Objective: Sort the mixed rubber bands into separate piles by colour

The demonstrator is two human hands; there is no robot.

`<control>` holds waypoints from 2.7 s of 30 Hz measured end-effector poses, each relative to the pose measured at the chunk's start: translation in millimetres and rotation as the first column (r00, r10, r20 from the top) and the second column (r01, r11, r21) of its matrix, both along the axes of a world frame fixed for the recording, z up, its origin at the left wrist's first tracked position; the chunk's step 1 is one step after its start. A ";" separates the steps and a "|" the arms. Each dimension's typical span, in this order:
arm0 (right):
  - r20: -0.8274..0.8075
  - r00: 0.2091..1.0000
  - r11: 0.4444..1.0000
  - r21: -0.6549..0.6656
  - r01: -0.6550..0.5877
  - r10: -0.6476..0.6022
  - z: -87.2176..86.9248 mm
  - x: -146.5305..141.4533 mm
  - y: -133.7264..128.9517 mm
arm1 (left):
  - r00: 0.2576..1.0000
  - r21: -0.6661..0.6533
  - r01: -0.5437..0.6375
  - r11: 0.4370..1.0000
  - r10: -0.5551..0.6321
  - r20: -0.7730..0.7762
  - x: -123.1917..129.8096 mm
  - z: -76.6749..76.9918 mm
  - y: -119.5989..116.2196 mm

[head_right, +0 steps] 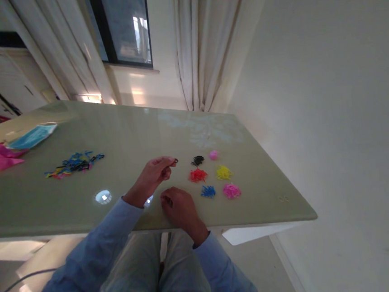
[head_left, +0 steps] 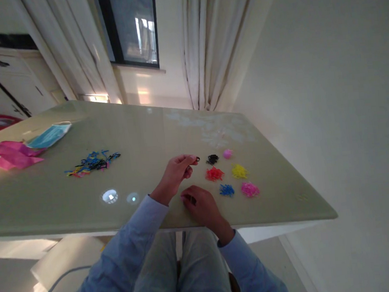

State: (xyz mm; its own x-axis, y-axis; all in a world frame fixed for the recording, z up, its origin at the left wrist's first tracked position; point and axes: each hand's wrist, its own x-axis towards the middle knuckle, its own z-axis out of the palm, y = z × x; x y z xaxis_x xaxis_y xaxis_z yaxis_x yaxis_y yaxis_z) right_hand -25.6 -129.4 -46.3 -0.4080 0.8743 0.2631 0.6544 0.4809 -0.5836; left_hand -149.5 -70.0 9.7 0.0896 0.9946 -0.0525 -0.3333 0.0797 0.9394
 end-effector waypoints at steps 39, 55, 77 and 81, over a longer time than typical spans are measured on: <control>-0.245 0.969 0.996 -0.084 -0.024 0.003 -1.8 7.0 1.9 | 0.860 0.159 0.002 0.987 0.079 -0.504 -12.5 -24.0 28.3; -0.035 0.996 0.907 -0.413 -0.086 0.079 26.9 -7.5 41.4 | 0.312 0.531 -0.240 0.813 0.582 -0.751 -133.4 -68.2 -80.5; 0.310 0.919 0.970 -0.049 -0.239 0.242 21.2 -254.6 175.5 | 0.431 0.446 -0.323 0.835 0.549 -0.716 -124.6 -66.3 -86.7; 0.301 0.930 0.977 -0.034 -0.212 0.212 15.5 -256.9 177.4 | 0.428 0.435 -0.333 0.837 0.545 -0.721 -124.2 -65.6 -87.2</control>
State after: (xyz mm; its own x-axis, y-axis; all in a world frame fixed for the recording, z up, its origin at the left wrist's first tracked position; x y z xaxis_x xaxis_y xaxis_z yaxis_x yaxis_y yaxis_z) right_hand -282.5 48.0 -30.8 -0.6436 0.7591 0.0983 0.6823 0.6272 -0.3756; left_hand -273.7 -157.3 -55.8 -0.3372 0.8782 0.3393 0.6203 -0.0639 0.7817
